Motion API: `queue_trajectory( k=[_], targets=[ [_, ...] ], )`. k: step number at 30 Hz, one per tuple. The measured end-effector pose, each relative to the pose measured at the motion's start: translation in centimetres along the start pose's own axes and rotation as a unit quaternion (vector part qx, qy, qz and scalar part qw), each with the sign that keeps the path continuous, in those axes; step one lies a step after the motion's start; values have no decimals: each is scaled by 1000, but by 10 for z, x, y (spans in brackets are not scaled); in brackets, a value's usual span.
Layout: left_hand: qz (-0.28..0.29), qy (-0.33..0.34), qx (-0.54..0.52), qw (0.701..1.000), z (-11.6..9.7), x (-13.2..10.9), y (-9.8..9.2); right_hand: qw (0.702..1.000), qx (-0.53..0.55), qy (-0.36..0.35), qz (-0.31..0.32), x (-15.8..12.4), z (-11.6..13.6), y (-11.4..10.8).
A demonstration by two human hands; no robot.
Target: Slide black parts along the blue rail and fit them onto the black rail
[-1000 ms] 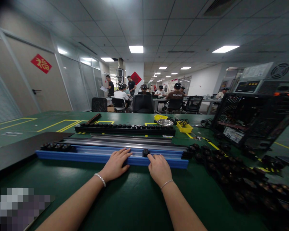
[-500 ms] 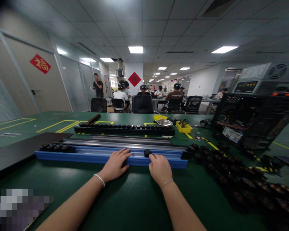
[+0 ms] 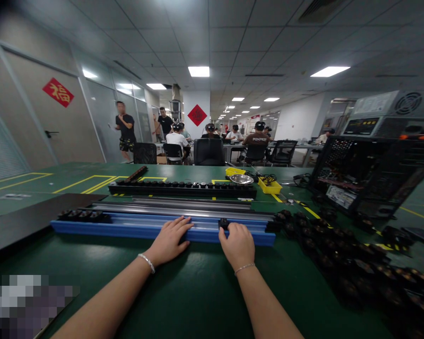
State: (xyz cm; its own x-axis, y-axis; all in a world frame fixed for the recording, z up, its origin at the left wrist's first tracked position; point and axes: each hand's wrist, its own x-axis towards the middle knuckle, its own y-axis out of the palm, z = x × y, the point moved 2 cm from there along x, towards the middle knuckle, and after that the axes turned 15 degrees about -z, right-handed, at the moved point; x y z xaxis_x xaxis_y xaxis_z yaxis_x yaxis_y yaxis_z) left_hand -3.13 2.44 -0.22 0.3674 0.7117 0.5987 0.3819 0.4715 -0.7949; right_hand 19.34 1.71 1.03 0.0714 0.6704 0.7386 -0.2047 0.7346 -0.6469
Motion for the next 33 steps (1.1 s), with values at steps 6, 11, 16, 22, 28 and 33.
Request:
queue_trajectory(
  k=[6,11,16,22,28,33],
  targets=[
    [-3,-4,5,1000,-3,1,-1,997,-16,74,-12,1,1,11],
    [0,-7,6,1000,-3,1,-1,996,-1,73,-47,1,1,14],
    [1,-10,5,1000,-2,1,-1,995,17,88,-43,1,1,12],
    [1,-9,1,1000,-2,2,-1,992,31,118,-28,2,-2,12],
    [1,-11,-1,1000,-2,1,-1,991,41,128,-19,2,-2,12],
    [3,-11,-2,1000,-2,1,0,990,37,135,-15,2,-2,12]
  ],
)
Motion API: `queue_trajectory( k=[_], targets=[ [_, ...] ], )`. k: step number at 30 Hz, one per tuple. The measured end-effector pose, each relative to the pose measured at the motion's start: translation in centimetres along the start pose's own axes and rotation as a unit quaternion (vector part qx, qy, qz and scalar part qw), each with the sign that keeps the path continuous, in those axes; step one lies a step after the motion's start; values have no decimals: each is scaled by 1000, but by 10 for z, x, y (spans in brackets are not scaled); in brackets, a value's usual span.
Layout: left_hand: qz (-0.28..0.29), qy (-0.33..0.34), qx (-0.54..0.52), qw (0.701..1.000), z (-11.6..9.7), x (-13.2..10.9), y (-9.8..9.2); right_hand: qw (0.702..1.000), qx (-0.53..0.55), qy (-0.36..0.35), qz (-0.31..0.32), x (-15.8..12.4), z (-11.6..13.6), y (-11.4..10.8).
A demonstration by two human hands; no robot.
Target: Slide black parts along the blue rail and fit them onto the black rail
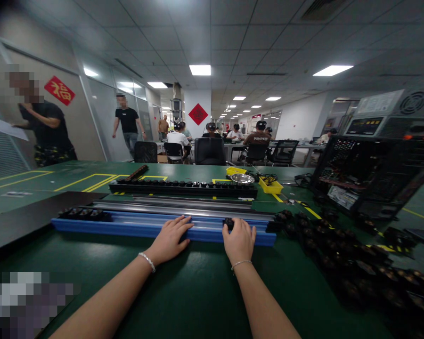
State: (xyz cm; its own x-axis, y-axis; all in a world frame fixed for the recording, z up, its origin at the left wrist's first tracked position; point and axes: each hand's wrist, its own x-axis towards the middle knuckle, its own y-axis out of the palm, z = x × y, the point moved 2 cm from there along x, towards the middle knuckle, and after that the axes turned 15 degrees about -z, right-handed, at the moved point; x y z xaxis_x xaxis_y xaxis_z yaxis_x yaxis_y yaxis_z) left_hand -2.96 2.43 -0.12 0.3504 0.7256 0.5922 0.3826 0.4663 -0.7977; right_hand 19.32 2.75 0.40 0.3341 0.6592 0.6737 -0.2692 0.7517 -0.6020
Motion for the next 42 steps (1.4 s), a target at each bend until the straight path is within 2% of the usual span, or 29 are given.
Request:
queue_trajectory(
  k=[42],
  targets=[
    [3,-4,-6,1000,1,0,-2,999,-4,2,32,3,-3,1]
  ],
)
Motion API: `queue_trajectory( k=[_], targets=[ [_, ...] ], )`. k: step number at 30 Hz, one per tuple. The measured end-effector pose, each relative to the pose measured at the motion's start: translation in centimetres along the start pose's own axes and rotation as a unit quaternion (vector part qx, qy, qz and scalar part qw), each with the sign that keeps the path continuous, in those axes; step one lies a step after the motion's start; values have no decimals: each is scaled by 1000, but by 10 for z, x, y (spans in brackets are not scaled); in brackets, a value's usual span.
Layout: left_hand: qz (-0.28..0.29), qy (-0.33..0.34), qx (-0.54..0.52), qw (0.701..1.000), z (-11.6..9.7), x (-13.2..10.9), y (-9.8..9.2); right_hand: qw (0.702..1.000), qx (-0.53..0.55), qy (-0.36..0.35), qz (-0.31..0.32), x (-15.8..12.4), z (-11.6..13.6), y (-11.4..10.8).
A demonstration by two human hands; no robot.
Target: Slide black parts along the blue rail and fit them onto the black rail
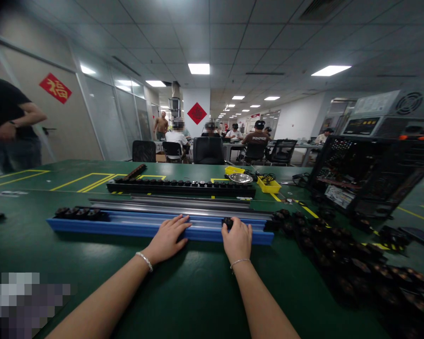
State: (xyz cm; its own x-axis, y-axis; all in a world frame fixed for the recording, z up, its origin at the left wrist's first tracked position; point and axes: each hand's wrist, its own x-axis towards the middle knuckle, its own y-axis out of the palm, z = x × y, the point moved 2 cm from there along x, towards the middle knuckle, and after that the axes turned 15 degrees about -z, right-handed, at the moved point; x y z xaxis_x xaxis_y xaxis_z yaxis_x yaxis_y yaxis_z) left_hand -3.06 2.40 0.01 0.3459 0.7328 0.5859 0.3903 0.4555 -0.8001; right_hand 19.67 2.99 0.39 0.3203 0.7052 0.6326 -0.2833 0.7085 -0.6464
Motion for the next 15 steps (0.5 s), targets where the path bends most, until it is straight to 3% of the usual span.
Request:
queue_trajectory(
  k=[15],
  targets=[
    [-3,2,6,1000,-1,0,0,1000,-14,-4,-19,2,-3,-2]
  ],
)
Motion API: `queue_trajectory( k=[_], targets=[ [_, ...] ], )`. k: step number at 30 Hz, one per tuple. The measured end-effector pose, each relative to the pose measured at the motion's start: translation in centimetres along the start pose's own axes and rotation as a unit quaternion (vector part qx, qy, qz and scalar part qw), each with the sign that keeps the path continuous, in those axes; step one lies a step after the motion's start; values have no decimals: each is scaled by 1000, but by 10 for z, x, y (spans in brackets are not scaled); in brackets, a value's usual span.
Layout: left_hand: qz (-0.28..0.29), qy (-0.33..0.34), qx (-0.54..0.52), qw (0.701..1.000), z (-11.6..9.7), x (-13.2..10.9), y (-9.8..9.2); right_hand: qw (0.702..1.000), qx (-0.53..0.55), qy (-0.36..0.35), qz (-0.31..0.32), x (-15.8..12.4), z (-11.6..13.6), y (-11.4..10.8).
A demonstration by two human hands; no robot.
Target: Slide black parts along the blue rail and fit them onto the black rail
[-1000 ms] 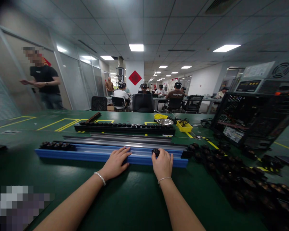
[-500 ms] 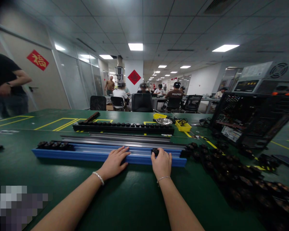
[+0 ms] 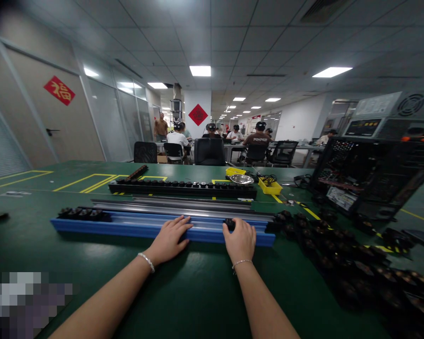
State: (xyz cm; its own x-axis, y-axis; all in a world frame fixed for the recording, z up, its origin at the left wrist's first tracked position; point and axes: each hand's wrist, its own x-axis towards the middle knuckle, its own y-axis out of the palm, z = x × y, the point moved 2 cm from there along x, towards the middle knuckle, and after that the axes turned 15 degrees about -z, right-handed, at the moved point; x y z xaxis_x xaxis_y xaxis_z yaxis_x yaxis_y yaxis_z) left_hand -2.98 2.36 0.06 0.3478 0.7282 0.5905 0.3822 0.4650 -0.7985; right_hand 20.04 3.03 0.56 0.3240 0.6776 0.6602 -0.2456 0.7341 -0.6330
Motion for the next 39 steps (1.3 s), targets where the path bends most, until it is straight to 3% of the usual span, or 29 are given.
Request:
queue_trajectory(
  k=[39],
  targets=[
    [1,-2,-4,1000,1,0,2,998,-33,52,-29,6,-20,-2]
  ],
)
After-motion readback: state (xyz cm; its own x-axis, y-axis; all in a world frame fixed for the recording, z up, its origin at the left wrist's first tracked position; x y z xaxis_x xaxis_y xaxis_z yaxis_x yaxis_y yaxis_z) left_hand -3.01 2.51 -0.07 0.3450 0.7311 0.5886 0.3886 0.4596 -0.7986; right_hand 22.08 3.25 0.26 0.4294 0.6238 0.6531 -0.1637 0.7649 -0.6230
